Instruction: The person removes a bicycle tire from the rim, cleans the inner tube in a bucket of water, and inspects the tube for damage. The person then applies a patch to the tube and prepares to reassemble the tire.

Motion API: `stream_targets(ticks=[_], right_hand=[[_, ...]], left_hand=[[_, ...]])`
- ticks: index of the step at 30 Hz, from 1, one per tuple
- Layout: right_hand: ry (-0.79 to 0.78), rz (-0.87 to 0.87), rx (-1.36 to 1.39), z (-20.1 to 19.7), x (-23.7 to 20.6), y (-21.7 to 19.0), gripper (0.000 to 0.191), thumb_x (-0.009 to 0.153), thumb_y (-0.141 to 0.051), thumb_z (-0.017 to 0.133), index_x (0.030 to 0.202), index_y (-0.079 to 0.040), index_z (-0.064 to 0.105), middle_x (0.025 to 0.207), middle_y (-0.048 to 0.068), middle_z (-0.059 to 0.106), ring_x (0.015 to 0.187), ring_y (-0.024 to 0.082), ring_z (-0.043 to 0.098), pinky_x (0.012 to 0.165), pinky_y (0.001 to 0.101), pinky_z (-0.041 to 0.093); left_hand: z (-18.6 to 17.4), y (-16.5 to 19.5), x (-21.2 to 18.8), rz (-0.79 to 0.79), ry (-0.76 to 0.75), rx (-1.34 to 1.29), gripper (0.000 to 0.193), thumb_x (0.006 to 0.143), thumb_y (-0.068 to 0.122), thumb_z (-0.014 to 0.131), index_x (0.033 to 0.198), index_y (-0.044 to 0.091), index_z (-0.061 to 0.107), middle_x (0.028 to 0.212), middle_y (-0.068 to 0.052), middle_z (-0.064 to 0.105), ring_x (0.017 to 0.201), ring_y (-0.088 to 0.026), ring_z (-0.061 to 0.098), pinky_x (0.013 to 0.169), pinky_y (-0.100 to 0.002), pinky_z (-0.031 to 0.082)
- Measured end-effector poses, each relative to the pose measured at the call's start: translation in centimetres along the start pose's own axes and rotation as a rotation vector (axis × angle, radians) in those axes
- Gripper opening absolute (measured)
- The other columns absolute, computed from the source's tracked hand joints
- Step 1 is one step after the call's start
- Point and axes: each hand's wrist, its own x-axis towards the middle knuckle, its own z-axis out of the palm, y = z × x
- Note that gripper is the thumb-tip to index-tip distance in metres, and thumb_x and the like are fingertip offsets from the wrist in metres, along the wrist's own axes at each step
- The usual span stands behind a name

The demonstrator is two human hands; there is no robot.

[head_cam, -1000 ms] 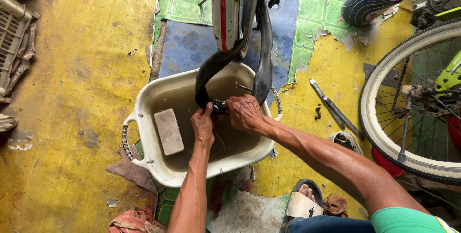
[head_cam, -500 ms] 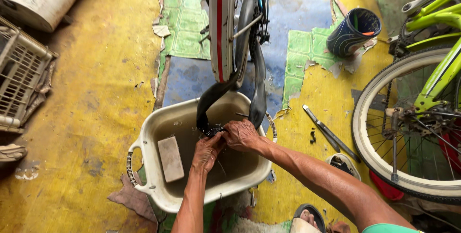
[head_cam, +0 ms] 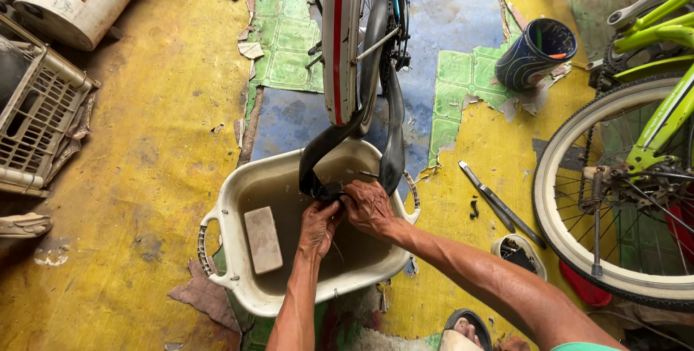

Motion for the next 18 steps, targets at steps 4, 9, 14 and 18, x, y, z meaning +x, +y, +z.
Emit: stream_targets(ticks=[4, 9, 14, 18], right_hand=[[0.001, -0.102, -0.027, -0.4, -0.5, -0.2, 0.006, 0.085, -0.009, 0.066, 0.09, -0.006, 0.068, 0.079, 0.009, 0.06, 0.079, 0.029, 0.063, 0.074, 0.0435, 0.041], [-0.088, -0.079, -0.078, -0.4, -0.5, -0.4, 0.007, 0.081, -0.012, 0.07, 0.086, -0.007, 0.067, 0.077, 0.009, 0.061, 0.079, 0.029, 0.063, 0.076, 0.0441, 0.041], [-0.16, -0.129, -0.04, -0.7, -0.6, 0.1, 0.022, 0.085, -0.016, 0.071, 0.104, -0.005, 0.068, 0.078, 0.009, 0.062, 0.077, 0.03, 0.063, 0.075, 0.0444, 0.041], [-0.197, -0.108, -0.089, -0.5, -0.9, 0.2, 0.012, 0.087, -0.017, 0.07, 0.091, -0.008, 0.064, 0.08, 0.009, 0.062, 0.078, 0.03, 0.063, 0.078, 0.0447, 0.041]], left_hand=[[-0.5, -0.1, 0.2, 0.076, -0.084, -0.127, 0.02, 0.091, -0.007, 0.063, 0.111, -0.004, 0.064, 0.108, -0.015, 0.07, 0.099, -0.027, 0.07, 0.095, -0.041, 0.057], [-0.3, 1.2, 0.0, 0.007, -0.021, -0.348, 0.029, 0.095, 0.015, 0.051, 0.114, -0.004, 0.064, 0.111, -0.019, 0.073, 0.098, -0.031, 0.071, 0.089, -0.044, 0.058], [0.2, 1.7, -0.5, 0.04, 0.059, -0.267, 0.031, 0.096, 0.024, 0.06, 0.119, 0.004, 0.062, 0.112, -0.013, 0.072, 0.097, -0.028, 0.073, 0.086, -0.043, 0.06], [-0.5, 0.7, 0.0, 0.184, 0.124, -0.138, 0.028, 0.096, 0.02, 0.07, 0.115, 0.0, 0.068, 0.103, -0.009, 0.074, 0.09, -0.023, 0.071, 0.076, -0.035, 0.057]])
